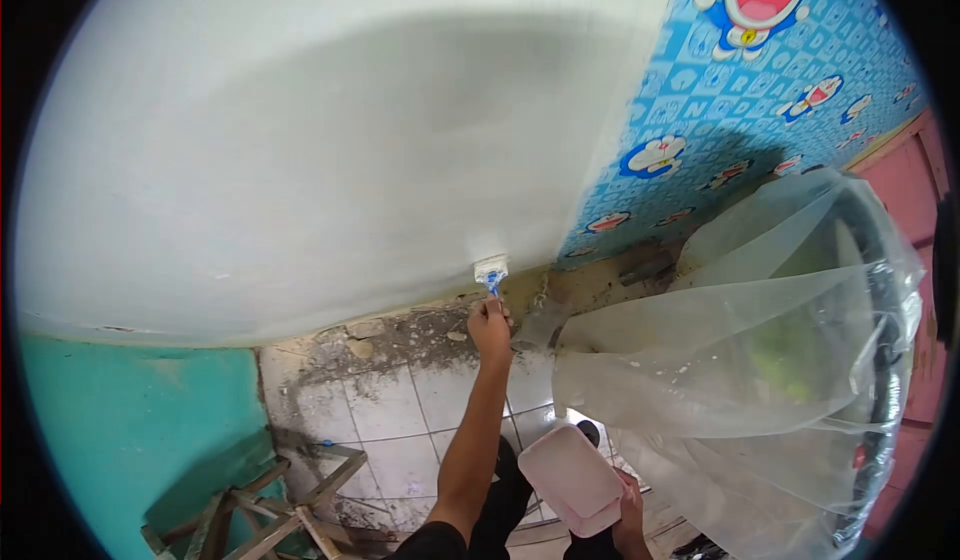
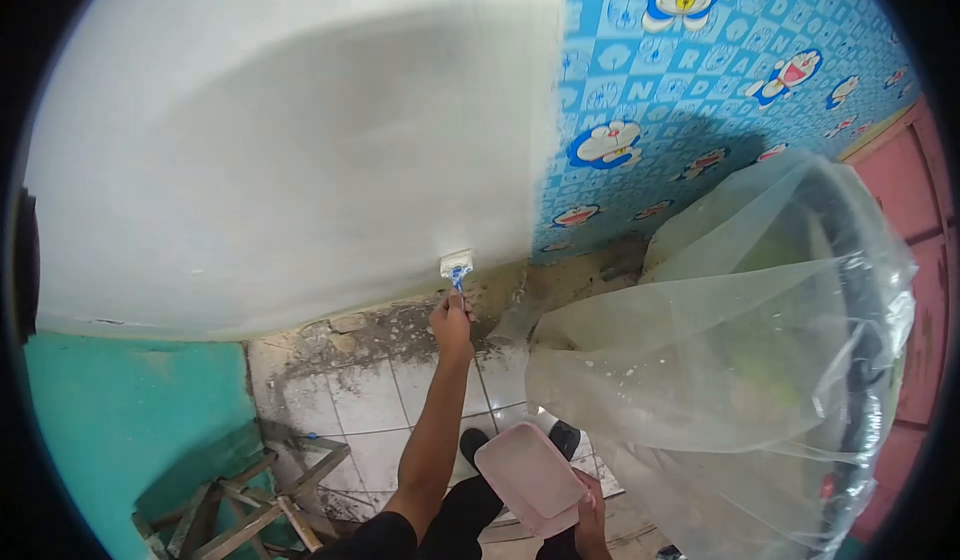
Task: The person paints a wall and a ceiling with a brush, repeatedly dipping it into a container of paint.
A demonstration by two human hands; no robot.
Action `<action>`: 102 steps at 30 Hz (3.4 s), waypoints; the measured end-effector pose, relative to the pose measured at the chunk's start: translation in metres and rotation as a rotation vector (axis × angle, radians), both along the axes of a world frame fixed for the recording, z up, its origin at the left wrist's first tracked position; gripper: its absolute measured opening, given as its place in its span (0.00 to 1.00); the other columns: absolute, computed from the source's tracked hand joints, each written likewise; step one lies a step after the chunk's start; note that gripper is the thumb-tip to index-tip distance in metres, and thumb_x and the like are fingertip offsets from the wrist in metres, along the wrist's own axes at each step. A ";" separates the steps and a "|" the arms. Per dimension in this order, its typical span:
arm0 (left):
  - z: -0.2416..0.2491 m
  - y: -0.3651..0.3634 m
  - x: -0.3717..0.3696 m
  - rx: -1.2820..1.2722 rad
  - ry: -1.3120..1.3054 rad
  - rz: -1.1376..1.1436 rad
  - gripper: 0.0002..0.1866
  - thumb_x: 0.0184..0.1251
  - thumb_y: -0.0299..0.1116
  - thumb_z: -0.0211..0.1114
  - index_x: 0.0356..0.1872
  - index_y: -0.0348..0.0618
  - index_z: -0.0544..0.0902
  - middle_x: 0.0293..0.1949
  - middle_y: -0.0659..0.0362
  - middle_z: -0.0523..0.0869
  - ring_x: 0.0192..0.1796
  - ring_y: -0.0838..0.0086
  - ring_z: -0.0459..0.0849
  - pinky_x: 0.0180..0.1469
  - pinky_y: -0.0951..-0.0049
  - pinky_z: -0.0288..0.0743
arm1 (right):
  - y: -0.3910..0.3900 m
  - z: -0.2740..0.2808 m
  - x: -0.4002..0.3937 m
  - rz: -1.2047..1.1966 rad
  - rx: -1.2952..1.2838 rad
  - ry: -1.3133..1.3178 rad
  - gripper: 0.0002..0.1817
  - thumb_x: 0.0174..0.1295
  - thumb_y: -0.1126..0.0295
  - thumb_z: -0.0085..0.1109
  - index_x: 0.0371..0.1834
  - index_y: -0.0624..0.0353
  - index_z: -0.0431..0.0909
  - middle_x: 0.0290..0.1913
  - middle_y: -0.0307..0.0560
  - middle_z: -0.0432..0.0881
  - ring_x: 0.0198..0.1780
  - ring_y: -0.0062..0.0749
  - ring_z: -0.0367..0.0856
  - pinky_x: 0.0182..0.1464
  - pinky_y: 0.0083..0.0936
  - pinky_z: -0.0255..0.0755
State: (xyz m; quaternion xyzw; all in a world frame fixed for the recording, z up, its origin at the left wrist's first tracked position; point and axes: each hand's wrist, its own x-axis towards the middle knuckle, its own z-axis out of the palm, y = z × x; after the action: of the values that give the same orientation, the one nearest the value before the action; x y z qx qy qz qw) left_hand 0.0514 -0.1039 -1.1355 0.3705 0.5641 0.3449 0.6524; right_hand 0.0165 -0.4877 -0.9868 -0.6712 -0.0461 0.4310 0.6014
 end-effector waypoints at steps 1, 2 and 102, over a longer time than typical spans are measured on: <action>0.044 -0.004 0.002 0.026 -0.041 0.012 0.16 0.79 0.38 0.57 0.35 0.36 0.81 0.21 0.64 0.76 0.20 0.81 0.71 0.25 0.77 0.65 | 0.000 0.008 0.000 0.012 -0.011 -0.029 0.40 0.76 0.38 0.38 0.67 0.69 0.64 0.61 0.56 0.76 0.64 0.39 0.75 0.68 0.39 0.66; 0.087 -0.009 0.001 0.073 -0.064 0.016 0.16 0.79 0.38 0.56 0.35 0.36 0.81 0.21 0.64 0.75 0.21 0.81 0.71 0.25 0.78 0.64 | -0.001 0.015 -0.002 0.020 -0.023 -0.057 0.40 0.75 0.37 0.38 0.67 0.69 0.65 0.61 0.55 0.76 0.63 0.39 0.76 0.68 0.38 0.67; 0.077 -0.007 -0.064 0.456 0.094 0.109 0.18 0.81 0.42 0.56 0.35 0.38 0.83 0.20 0.68 0.73 0.23 0.87 0.66 0.27 0.80 0.60 | 0.040 -0.007 0.039 0.223 0.031 -0.052 0.43 0.71 0.35 0.47 0.68 0.67 0.66 0.63 0.54 0.76 0.66 0.37 0.73 0.70 0.35 0.62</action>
State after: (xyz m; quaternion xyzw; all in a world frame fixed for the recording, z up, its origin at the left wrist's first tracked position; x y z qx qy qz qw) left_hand -0.0129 -0.1106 -1.0582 0.4931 0.5204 0.4804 0.5053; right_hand 0.0559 -0.4481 -0.9940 -0.6635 -0.1428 0.4768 0.5587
